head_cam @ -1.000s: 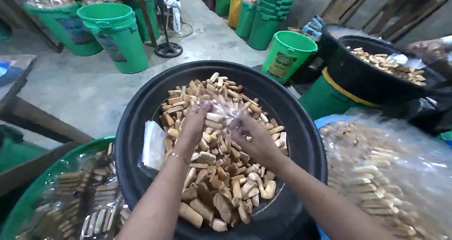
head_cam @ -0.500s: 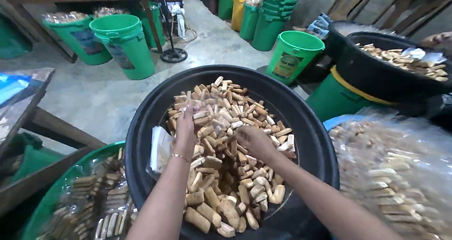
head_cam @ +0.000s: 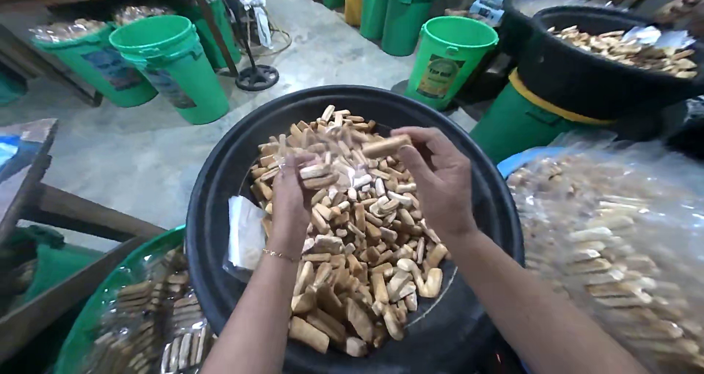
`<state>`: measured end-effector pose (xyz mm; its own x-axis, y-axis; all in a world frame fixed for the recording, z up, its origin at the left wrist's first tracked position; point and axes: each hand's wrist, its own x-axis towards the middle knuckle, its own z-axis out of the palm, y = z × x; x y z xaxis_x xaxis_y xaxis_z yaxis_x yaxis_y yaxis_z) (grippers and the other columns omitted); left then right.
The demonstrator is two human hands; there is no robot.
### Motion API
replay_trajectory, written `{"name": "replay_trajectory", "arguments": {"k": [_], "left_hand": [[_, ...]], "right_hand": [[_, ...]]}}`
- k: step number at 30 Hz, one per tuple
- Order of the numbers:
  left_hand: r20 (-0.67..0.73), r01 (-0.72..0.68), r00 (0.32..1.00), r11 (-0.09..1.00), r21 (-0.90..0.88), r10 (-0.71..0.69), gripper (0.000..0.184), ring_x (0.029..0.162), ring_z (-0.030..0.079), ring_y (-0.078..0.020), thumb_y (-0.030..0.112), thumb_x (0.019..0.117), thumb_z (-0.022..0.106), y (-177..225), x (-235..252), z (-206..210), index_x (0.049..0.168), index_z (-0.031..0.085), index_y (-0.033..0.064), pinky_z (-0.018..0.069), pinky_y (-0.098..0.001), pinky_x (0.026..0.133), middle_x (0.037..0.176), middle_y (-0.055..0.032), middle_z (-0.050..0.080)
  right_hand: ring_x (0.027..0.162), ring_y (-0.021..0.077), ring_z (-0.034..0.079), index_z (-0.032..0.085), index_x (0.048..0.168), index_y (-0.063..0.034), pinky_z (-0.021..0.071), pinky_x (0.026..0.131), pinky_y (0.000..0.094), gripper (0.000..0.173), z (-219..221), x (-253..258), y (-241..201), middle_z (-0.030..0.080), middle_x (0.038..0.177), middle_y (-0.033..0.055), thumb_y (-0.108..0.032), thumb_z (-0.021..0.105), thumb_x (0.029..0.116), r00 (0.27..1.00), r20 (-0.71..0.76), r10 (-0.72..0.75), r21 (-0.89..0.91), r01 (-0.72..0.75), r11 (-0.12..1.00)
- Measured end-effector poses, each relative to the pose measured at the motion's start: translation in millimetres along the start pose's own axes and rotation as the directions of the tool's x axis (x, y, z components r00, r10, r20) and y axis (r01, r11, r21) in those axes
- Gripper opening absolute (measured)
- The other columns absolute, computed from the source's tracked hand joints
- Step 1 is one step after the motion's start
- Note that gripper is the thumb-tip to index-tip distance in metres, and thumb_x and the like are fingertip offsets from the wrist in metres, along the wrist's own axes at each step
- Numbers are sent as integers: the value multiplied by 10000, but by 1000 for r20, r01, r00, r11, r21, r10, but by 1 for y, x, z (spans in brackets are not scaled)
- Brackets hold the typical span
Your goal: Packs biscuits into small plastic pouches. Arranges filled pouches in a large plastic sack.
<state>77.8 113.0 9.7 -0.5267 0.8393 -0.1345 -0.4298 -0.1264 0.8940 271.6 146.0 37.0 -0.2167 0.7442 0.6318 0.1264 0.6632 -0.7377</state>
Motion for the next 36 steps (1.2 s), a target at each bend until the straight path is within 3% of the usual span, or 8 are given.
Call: {"name": "replay_trajectory", "arguments": {"k": [5,11,15,17,21,26,31,36], "left_hand": [[2,-23,1000,999,44,23,436,724,681,-115,324,1130,275,5,0,6,1106,595,27,591,-286,696,829,-36,680],[190,62,978,991,116,-84,410,761,697,-130,267,1130,279,3,-20,18,1144,579,-13,612,-302,717,873,-65,681],[40,-21,999,998,57,18,379,770,686,-116,256,1129,302,6,-18,17,1142,565,-17,603,-294,725,878,-60,674],[-23,-116,993,988,100,119,381,776,673,-101,255,1128,313,6,-14,13,1113,583,-14,589,-288,738,871,-45,664],[35,-314,949,926,209,314,356,740,659,-55,203,1122,324,0,-17,11,1052,617,14,567,-250,724,817,9,670],[99,-468,884,873,138,458,313,728,654,0,162,1110,328,-5,-27,12,1024,613,63,556,-188,699,805,75,677],[-12,-306,951,943,132,310,327,702,637,-23,186,1119,333,1,-26,17,1019,592,13,552,-204,685,793,30,649],[-85,-111,988,979,171,127,362,724,652,-95,230,1127,335,0,-15,12,1091,577,-37,580,-272,689,855,-56,638]], "right_hand": [[891,-13,674,658,1092,-8,580,842,189,187,2,-15,-2,699,967,-22,-154,637,977,996,-47,72,16,-72,997],[1167,31,542,698,1036,-177,491,994,228,206,15,-14,24,559,1212,-34,-373,645,1002,943,-181,-278,-129,257,958],[1066,-23,605,690,1017,-278,539,904,208,115,-16,-15,-3,632,1162,-183,-366,620,996,974,-227,13,226,40,973],[1010,-20,642,706,1031,-254,550,857,187,180,-30,-20,-16,689,1117,-158,-413,635,985,992,-64,107,268,-87,960],[1246,178,594,734,1027,-67,475,1037,344,278,-12,-30,-18,689,1270,87,-316,617,990,985,172,-9,-137,33,990],[1031,185,640,739,1019,-58,478,931,344,223,12,-28,-8,739,1083,83,-248,632,975,986,146,-83,-180,109,978],[945,72,644,722,1017,-29,522,873,235,261,17,-33,-19,709,969,53,-273,636,981,984,142,-108,7,108,994],[1114,41,610,648,1087,-204,496,970,240,230,7,-52,-24,673,1110,-68,-416,572,1039,961,1,-276,69,275,959]]}}
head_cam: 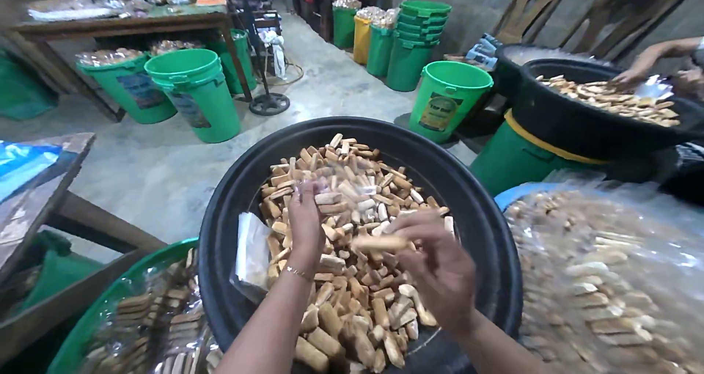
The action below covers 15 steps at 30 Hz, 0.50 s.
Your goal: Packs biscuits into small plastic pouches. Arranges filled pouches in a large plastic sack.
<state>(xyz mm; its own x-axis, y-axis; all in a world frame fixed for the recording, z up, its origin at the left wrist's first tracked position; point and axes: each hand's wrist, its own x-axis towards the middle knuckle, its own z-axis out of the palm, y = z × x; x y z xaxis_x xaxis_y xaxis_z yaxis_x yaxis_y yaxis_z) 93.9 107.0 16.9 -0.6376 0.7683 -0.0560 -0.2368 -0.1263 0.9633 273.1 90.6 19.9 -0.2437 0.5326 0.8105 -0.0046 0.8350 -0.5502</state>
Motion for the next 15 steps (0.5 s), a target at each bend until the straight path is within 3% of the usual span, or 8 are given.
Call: {"name": "replay_trajectory", "arguments": {"k": [2,4,6,9,11,13,15], "left_hand": [[47,-6,999,999,52,4,408,739,666,-105,251,1130,315,0,-1,0,1102,598,-42,590,-290,705,873,-70,656],[161,-19,987,996,89,5,443,755,675,-101,268,1133,289,0,-8,2,1107,618,-27,587,-291,726,869,-62,679],[289,9,957,998,57,-25,416,756,678,-79,251,1131,284,4,-19,8,1096,615,1,588,-267,725,844,-25,681],[443,162,890,983,-90,-106,274,755,698,-82,142,1106,341,7,-32,8,1133,599,50,602,-255,721,846,-7,700],[489,218,866,960,-177,-107,277,746,707,-98,68,1085,352,7,-31,4,1151,621,65,608,-262,714,855,-18,716],[451,228,884,955,-189,-122,273,726,699,-101,122,1099,364,5,-26,3,1142,629,74,606,-262,682,849,-20,709],[394,180,913,970,-163,-103,295,719,689,-84,229,1111,368,4,-12,-7,1142,633,102,597,-246,655,868,0,715]], "right_hand": [[1173,-8,555,673,1086,-234,488,962,176,181,-9,2,10,610,1196,-107,-391,612,1019,981,-185,54,-101,-74,992],[1222,7,525,679,1035,-202,470,1009,188,170,-8,5,23,584,1231,-67,-365,646,1001,972,-232,36,-194,-82,978],[1221,71,530,691,1002,-156,458,1030,247,195,-4,7,35,578,1258,22,-350,665,991,987,-162,-9,-261,-33,965],[1223,196,576,772,989,-89,504,1017,338,195,-9,14,39,606,1301,151,-266,697,951,999,40,27,-237,-17,971],[1212,190,580,783,1048,-82,502,1023,320,190,-10,20,34,615,1288,148,-213,677,960,992,119,33,-189,-10,982],[1165,186,609,767,1113,-38,516,997,307,213,-4,23,33,643,1244,153,-140,653,965,985,161,61,-154,-36,987],[1054,143,659,717,1193,-7,566,911,297,260,1,18,39,670,1187,127,-120,602,990,939,231,254,-173,-218,961]]}}
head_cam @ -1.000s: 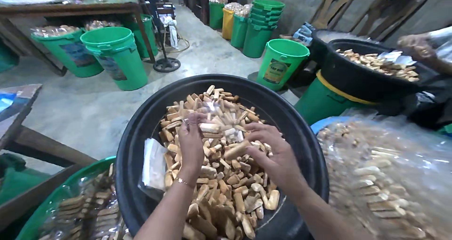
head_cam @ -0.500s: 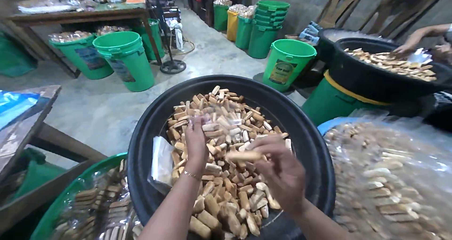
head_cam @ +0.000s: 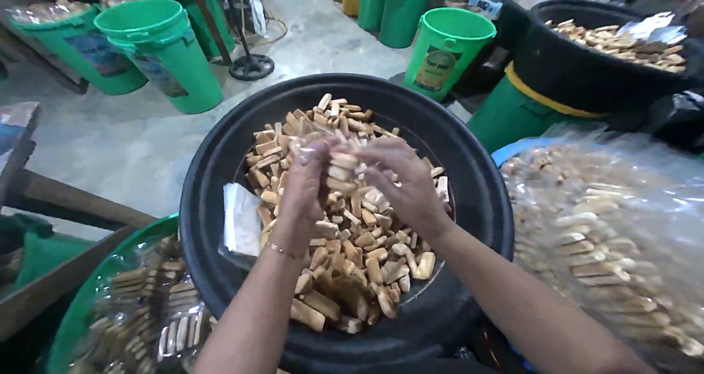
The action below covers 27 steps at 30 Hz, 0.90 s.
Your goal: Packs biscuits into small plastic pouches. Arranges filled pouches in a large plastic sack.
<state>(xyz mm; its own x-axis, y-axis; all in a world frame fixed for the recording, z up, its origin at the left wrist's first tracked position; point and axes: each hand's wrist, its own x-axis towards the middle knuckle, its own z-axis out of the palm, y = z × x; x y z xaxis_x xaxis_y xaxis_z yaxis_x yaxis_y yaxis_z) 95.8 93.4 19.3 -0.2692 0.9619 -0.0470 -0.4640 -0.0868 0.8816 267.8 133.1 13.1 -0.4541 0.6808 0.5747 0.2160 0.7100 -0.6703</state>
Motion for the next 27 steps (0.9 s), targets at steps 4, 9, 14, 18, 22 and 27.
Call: {"name": "replay_trajectory", "arguments": {"k": [4,9,14,18,22,27], "left_hand": [[-235,-81,970,995,-62,65,308,773,694,-109,328,1101,421,12,24,-35,1176,616,101,603,-268,697,930,-25,696],[-244,-48,970,990,-132,15,259,796,698,-134,286,1090,455,12,28,-34,1138,627,99,606,-294,716,926,-37,696],[-249,-3,968,985,-170,-40,241,716,679,-106,299,1072,496,11,27,-27,1087,644,110,594,-256,667,859,-25,692],[-233,-6,972,987,-158,-31,215,752,691,-114,289,1069,508,11,21,-20,1121,616,111,603,-269,689,895,-31,693],[-203,12,978,991,-137,-40,248,773,708,-138,279,1084,468,7,24,-21,1135,624,93,614,-295,699,916,-52,707],[-260,48,962,992,-119,-78,245,777,695,-146,247,1085,463,5,25,-17,1160,623,77,599,-301,702,909,-60,695]], "right_hand": [[1114,450,648,520,1417,16,488,963,618,437,25,4,14,657,1194,286,-238,529,1062,557,525,644,-567,-335,752],[1249,459,586,580,1384,0,451,1037,612,363,28,8,15,611,1328,287,-42,444,1050,457,545,703,-665,-275,695],[1218,437,607,597,1377,-18,451,1036,600,365,6,15,19,624,1304,278,-186,445,1091,427,524,737,-682,-308,663],[1314,453,540,556,1427,-21,422,1066,619,385,27,4,27,567,1414,261,-102,424,1075,413,521,747,-734,-229,639],[1325,494,505,453,1503,-9,449,1039,612,482,50,-8,37,423,1523,302,43,450,1024,495,562,662,-710,-122,694],[1307,484,531,449,1468,24,445,1043,616,421,46,-11,31,506,1439,303,-4,444,1048,486,577,656,-673,-171,719]]}}
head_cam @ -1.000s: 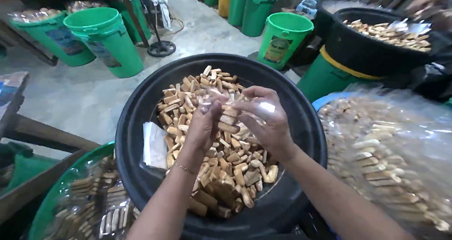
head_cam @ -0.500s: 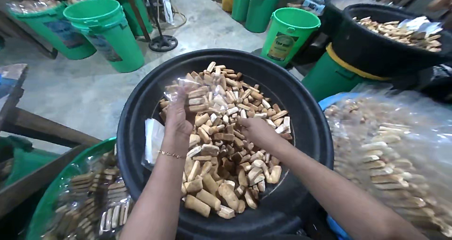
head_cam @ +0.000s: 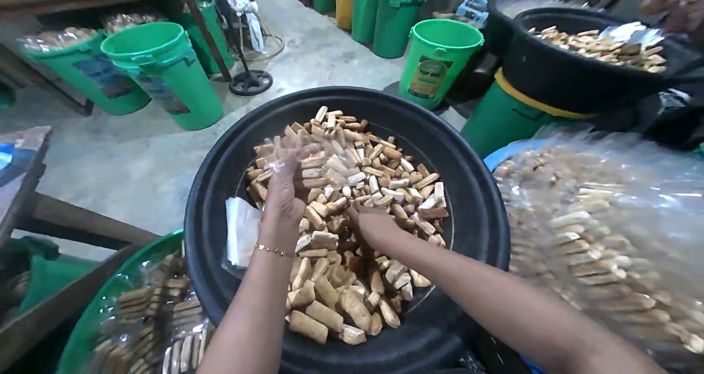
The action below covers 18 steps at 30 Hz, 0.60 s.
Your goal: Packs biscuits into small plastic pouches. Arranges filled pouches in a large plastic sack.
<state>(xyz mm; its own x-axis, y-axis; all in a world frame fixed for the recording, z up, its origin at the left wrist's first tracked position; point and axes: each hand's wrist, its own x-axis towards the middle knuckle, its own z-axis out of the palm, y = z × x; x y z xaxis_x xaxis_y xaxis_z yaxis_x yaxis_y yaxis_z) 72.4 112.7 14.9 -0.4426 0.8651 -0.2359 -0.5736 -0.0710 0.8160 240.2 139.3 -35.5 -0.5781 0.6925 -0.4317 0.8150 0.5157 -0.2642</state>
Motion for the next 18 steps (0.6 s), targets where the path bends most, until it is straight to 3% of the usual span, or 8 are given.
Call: {"name": "replay_trajectory", "arguments": {"k": [2,3,6,8,10,13,15,18], "left_hand": [[-26,-5,1000,1000,-22,4,251,744,699,-148,238,1091,442,4,-2,3,1134,624,71,604,-297,680,875,-64,699],[-33,-12,999,999,-33,10,250,734,699,-143,235,1093,432,6,-2,4,1117,620,72,606,-291,674,860,-60,696],[-34,3,999,997,-77,-5,219,736,699,-149,219,1092,444,6,-4,10,1105,585,53,611,-298,676,851,-69,689],[18,42,999,996,-80,-40,233,732,704,-153,220,1101,416,3,-12,19,1138,557,39,616,-299,672,853,-77,689],[109,66,992,997,-43,-61,276,742,708,-144,232,1116,358,-1,-24,29,1174,545,37,617,-290,668,877,-69,695],[235,98,967,995,-5,-95,320,761,720,-147,206,1124,312,-12,-44,38,1157,578,32,619,-296,694,887,-64,719],[274,122,954,992,2,-118,279,747,717,-137,183,1120,320,-17,-52,41,1111,560,39,623,-292,695,845,-53,707],[278,87,956,996,34,-93,235,733,708,-123,148,1111,347,-16,-52,40,1114,555,37,620,-285,692,825,-41,693]], "right_hand": [[1256,447,574,496,1440,16,461,1038,588,423,-27,-16,5,556,1378,287,-92,516,1032,991,-132,26,187,-1,982],[1155,399,625,566,1356,32,498,997,541,371,-37,-26,12,608,1284,270,-101,557,1010,953,-303,24,317,77,945],[858,127,668,635,1169,49,572,785,299,258,-51,-55,26,684,1018,119,-128,612,983,619,-770,158,525,472,708],[847,-2,637,622,1098,14,549,768,173,208,-53,-64,24,661,968,12,-130,638,949,412,-889,199,436,631,641],[966,31,610,664,1028,31,522,844,180,195,-49,-58,24,646,1057,67,-129,677,916,220,-969,117,237,676,698],[1124,94,567,717,988,-105,480,967,216,126,-43,-40,26,588,1215,106,-224,707,947,50,-998,-40,-1,624,781],[1144,116,577,761,1031,-151,483,991,254,147,-41,-36,27,600,1259,118,-252,663,986,87,-986,-142,-49,662,748],[1190,202,617,779,1163,-97,512,1021,346,265,-47,-49,32,633,1331,174,-190,584,1010,330,-913,-239,82,723,686]]}}
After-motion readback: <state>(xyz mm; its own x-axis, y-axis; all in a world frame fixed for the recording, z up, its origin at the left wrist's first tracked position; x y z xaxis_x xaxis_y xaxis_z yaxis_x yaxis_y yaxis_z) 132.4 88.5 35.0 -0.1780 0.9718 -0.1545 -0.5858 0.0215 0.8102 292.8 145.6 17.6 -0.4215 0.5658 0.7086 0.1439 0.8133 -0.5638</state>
